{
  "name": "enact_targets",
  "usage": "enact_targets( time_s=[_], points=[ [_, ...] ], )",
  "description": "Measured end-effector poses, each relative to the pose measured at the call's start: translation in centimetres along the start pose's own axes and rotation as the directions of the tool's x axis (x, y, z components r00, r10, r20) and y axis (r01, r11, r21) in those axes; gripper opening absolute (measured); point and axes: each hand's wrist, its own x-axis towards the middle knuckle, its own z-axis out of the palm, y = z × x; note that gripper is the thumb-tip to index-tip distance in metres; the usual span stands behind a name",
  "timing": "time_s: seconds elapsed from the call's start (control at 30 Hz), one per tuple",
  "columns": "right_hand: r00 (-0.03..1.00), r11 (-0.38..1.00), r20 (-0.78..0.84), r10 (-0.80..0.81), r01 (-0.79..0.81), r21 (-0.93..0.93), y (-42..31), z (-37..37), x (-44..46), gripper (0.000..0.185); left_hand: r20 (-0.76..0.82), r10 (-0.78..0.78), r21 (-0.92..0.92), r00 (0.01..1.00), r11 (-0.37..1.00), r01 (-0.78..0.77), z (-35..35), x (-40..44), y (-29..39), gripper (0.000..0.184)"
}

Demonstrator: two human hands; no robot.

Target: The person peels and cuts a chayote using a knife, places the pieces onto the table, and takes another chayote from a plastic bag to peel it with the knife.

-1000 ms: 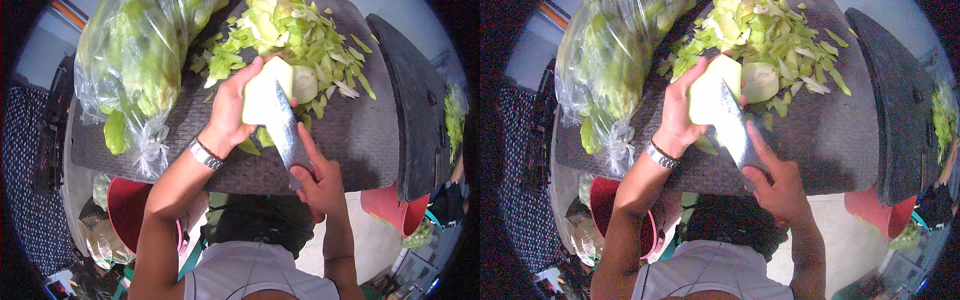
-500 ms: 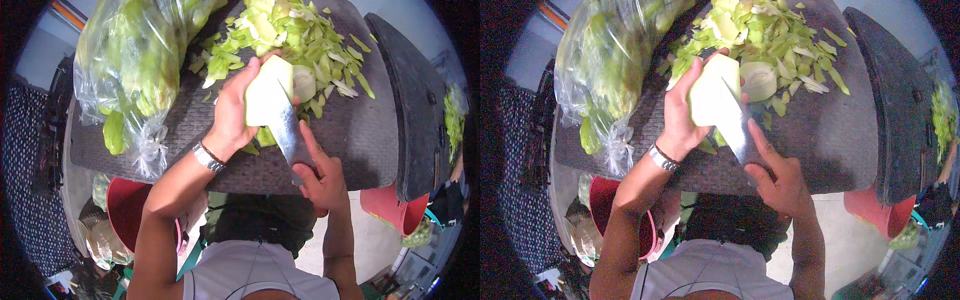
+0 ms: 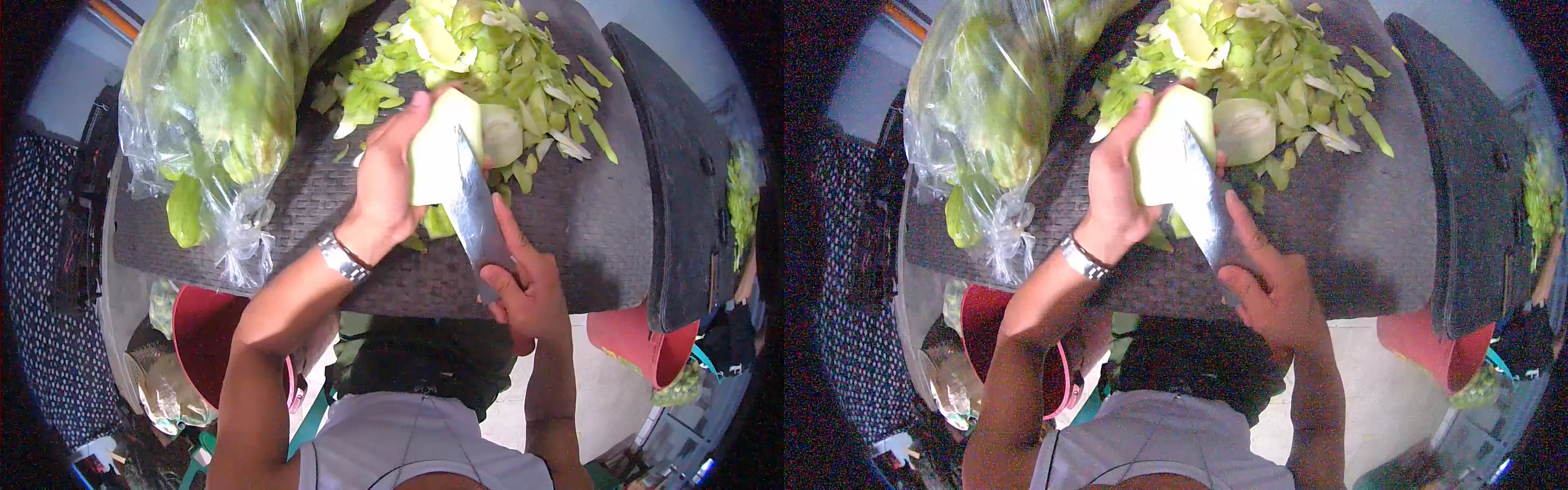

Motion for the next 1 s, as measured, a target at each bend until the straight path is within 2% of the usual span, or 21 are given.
enact_targets(
  time_s=[0.03,0.07,0.13,0.23,0.33,0.5,0.63,0.73,0.83,0.93,1.0],
  points=[
    [0.998,0.998,0.015,0.064,-0.064,0.009,-1.0,-0.2,0.2,0.079,-0.06,0.061,-0.037,0.996,0.997,-0.064,0.2,-0.2,-0.4,0.056],
    [0.991,0.992,0.03,0.127,-0.128,0.018,-1.5,-0.3,0.3,0.079,-0.034,0.041,-0.039,0.999,0.998,-0.042,0.0,-0.2,-0.4,0.055],
    [0.992,0.993,0.043,0.121,-0.121,0.001,-1.4,-0.3,0.2,0.079,0.024,0.011,-0.039,1.0,0.999,-0.01,-0.5,0.2,0.0,0.054],
    [0.993,0.993,0.041,0.114,-0.115,0.02,-1.4,-0.2,0.2,0.079,0.021,-0.102,-0.072,0.995,0.992,0.103,-0.6,0.6,0.4,0.054],
    [0.995,0.994,0.031,0.095,-0.096,0.045,-1.4,0.1,0.4,0.078,-0.127,0.085,-0.119,0.988,0.988,-0.101,0.9,-0.4,-0.5,0.052],
    [0.993,0.992,0.016,0.116,-0.117,0.05,-1.8,0.5,0.2,0.077,-0.029,0.018,-0.046,0.999,0.999,-0.019,-0.4,0.2,-0.4,0.052],
    [0.995,0.995,0.04,0.096,-0.097,0.03,-1.3,0.2,0.2,0.077,0.008,-0.131,0.032,0.991,0.991,0.131,-1.0,0.6,0.3,0.052],
    [0.995,0.995,0.026,0.096,-0.096,0.028,-1.4,0.3,0.2,0.077,-0.032,-0.105,-0.067,0.994,0.992,0.103,0.0,0.2,0.4,0.049],
    [0.995,0.994,0.011,0.1,-0.101,0.047,-1.3,0.3,0.4,0.077,-0.098,0.016,-0.158,0.995,0.987,-0.032,0.9,-0.2,-0.5,0.049],
    [0.996,0.994,0.0,0.091,-0.091,0.056,-1.3,0.2,0.5,0.075,-0.04,-0.035,-0.129,0.999,0.991,0.029,0.4,0.0,-0.1,0.05],
    [0.994,0.993,-0.001,0.108,-0.108,0.049,-1.8,-0.1,0.3,0.074,-0.066,-0.029,-0.1,0.997,0.995,0.023,0.2,0.0,0.1,0.051]
  ],
)
